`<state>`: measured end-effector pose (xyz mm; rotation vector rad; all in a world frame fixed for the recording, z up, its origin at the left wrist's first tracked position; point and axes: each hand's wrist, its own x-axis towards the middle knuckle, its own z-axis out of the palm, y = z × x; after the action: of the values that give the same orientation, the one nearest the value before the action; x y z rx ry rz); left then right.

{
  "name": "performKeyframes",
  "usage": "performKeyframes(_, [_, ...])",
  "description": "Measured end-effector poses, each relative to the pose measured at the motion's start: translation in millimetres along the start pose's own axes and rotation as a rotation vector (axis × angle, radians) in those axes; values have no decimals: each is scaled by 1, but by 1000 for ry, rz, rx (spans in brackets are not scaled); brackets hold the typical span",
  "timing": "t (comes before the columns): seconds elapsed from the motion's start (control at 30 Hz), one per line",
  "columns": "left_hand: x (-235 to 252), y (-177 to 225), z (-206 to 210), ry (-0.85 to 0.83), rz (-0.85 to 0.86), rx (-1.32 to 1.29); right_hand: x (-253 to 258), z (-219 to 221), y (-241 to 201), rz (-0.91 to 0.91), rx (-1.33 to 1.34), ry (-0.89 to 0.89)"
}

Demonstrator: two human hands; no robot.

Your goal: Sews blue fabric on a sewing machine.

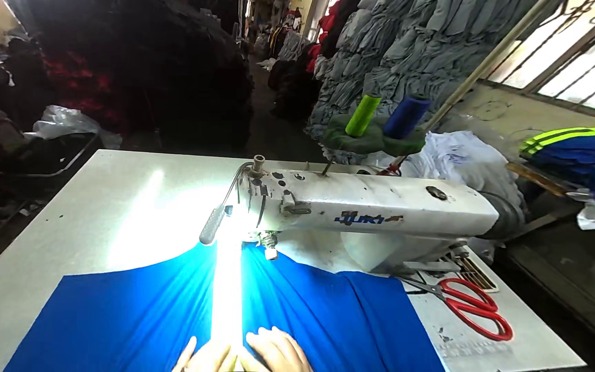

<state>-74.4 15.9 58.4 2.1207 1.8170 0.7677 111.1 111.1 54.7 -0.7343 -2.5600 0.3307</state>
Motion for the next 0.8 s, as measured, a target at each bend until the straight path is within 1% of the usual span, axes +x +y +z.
performKeyframes(0.1, [32, 1, -17, -75, -65, -11, 22, 2, 15, 8, -23, 6])
performKeyframes(0.17, [41, -18, -11, -69, -32, 5, 35, 6, 25, 4, -51, 10])
performKeyframes(0.27, [60, -39, -10, -142, -15, 40, 54, 9, 40, -26, -94, 38])
performKeyframes(0.37, [78, -57, -2, -38, 41, 123, 73, 13, 57, -37, -115, 64])
performKeyframes(0.4, [85, -63, -2, -38, 41, 130, 80, 13, 61, -32, -111, 58])
performKeyframes(0.47, [100, -73, -3, -61, 30, 130, 92, 13, 70, -4, -96, 19])
performKeyframes(0.57, [118, -84, -8, -111, 20, 99, 106, 10, 79, 108, -91, -103])
performKeyframes(0.67, [120, -84, -13, -156, 5, 110, 97, 2, 63, 150, -121, -132])
performKeyframes(0.73, [110, -69, -18, -187, 12, 119, 72, -8, 41, 178, -67, -62])
performKeyframes(0.8, [90, -50, -21, -217, 39, 78, 40, -22, 25, 235, -2, -52])
